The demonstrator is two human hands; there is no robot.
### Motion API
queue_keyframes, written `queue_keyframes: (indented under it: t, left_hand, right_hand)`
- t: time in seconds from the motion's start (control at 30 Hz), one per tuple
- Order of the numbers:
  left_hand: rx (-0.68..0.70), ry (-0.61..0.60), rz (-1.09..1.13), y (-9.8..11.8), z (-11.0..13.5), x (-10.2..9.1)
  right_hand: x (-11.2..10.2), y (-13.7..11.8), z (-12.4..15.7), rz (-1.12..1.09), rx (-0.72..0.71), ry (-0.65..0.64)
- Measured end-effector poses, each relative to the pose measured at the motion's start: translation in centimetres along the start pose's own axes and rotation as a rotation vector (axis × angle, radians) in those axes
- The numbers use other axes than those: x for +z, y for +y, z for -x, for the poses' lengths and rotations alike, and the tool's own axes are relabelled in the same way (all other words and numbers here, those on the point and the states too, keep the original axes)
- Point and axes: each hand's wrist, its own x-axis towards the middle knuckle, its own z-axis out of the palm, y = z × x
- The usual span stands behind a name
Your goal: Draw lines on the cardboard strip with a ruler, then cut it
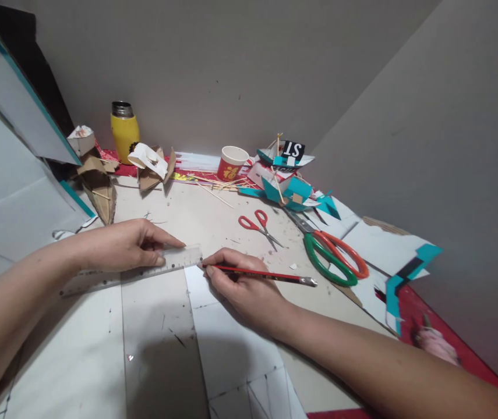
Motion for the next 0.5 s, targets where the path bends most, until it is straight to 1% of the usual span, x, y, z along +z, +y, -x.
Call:
queue_keyframes:
  t: [0.3,0.5]
  left_hand:
    - [-0.006,-0.011,-0.012,0.22,0.03,0.03]
    - [0.003,-0.004,-0.026,0.06,-0.05,0.0]
  right_hand:
    - [0.03,0.02,0.04,0.042,-0.059,-0.004]
    - [-0.04,0.13,-0.02,0.053,-0.054,-0.006]
